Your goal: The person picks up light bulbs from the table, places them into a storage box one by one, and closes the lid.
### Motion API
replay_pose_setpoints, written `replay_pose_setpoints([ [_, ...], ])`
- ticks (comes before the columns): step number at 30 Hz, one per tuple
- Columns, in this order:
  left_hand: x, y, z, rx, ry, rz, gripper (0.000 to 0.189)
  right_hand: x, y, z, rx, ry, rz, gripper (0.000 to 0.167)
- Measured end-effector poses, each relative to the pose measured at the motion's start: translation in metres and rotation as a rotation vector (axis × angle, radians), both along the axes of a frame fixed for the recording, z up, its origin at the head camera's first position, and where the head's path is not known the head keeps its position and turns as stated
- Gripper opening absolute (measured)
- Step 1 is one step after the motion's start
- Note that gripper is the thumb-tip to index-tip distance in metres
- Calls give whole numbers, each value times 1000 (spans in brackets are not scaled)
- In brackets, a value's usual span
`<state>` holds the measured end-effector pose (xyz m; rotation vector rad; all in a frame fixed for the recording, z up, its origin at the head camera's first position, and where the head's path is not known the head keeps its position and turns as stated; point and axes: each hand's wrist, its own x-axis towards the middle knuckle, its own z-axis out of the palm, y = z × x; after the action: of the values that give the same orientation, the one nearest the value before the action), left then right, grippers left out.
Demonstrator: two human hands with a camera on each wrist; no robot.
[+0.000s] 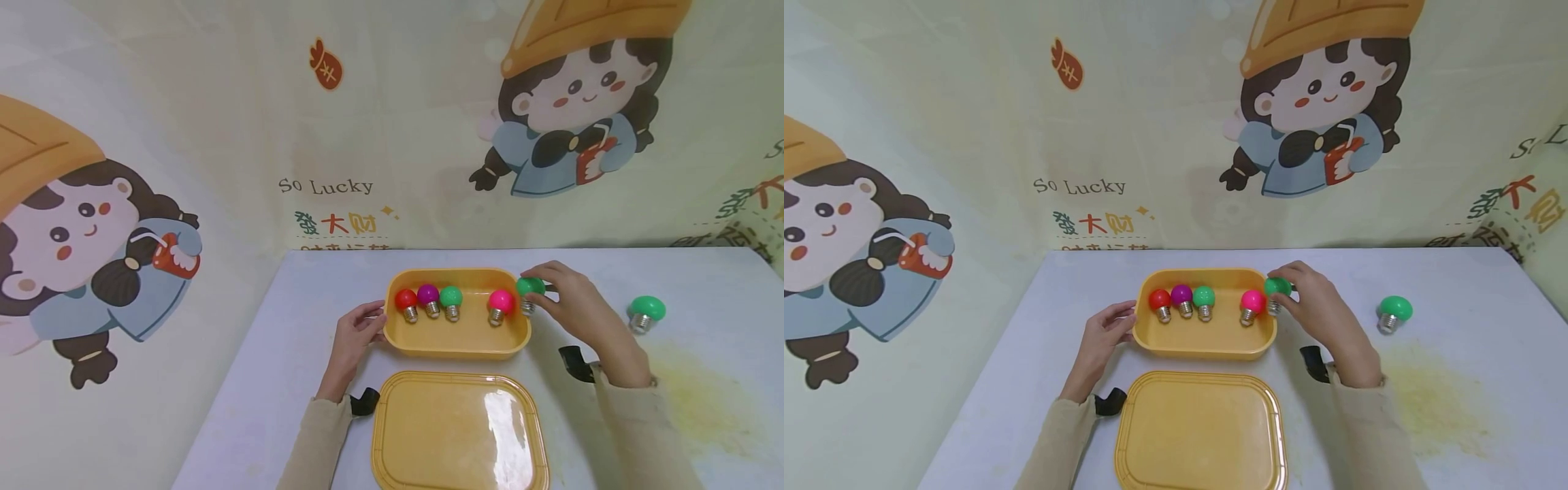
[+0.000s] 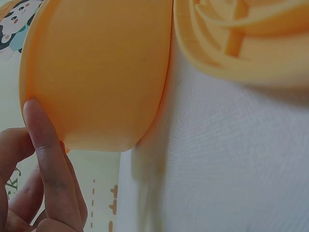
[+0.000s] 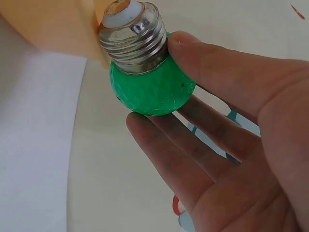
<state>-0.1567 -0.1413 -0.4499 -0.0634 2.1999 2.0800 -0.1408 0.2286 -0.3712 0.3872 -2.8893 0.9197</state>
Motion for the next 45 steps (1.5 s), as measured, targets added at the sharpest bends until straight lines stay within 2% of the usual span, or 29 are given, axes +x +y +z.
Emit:
replay_pose_setpoints([
  [9,1,1,0,0,24,12,33,-7,-15,0,-5,4,28,39],
  [26,2,2,1,-2,10,6,33,-22,-38,-2,-9,-16,102,31],
  [36,3,0,2,-21,10,12,34,-31,-53,3,23,-27,147,30],
  [45,1,0,-1,0,19,10,32,-44,-63,3,47,-92,152,28],
])
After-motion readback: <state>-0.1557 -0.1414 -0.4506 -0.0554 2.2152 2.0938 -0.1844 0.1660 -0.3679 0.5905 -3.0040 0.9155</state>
